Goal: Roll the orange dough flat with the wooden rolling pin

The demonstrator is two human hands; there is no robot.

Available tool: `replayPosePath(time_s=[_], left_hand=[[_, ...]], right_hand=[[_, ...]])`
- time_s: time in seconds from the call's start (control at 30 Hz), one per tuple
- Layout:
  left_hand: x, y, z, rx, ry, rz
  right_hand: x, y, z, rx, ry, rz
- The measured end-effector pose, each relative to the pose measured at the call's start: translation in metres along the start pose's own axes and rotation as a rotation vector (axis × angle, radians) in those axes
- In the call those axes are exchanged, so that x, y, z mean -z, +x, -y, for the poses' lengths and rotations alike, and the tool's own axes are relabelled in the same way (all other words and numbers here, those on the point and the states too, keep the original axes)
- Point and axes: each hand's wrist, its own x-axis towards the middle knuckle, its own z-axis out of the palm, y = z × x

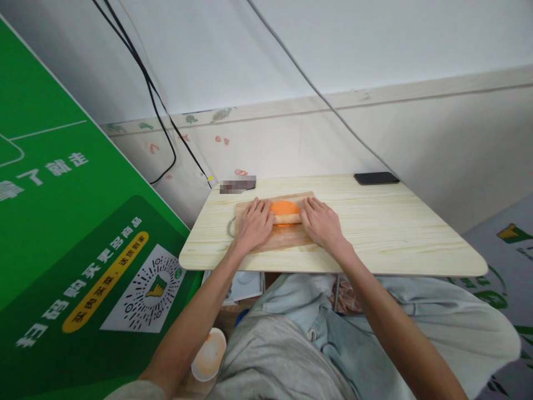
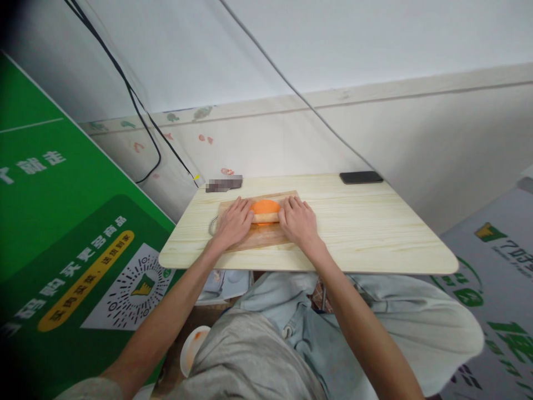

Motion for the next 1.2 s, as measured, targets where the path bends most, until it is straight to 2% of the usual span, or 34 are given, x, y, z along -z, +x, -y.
replayPosePath(time_s=[0.23, 0.37, 0.63, 0.83, 0.93, 1.07, 1.2], left_hand=[[-0.002, -0.011, 0.001, -0.025, 0.047, 0.021], [-0.003, -0.009, 0.005, -0.046, 0.049, 0.005], [-0.015, 0.037, 0.023, -0.007, 0.078, 0.036], [-0.019, 0.079, 0.041, -0.133, 0.07, 0.152], [-0.021, 0.095, 0.045, -0.078, 0.04, 0.154], [-0.023, 0.101, 0.046, -0.056, 0.014, 0.157], [-0.024, 0.088, 0.046, -0.04, 0.004, 0.115]], right_hand=[[-0.006, -0.015, 0.001, 0.012, -0.013, -0.057], [-0.003, -0.011, 0.002, -0.001, -0.01, -0.036], [0.002, 0.025, 0.001, -0.101, -0.035, 0.09], [-0.001, 0.053, -0.006, -0.148, -0.055, 0.126], [-0.003, 0.063, -0.01, -0.168, -0.048, 0.144], [-0.004, 0.067, -0.012, -0.183, -0.038, 0.166], [-0.002, 0.058, -0.008, -0.161, -0.047, 0.13]])
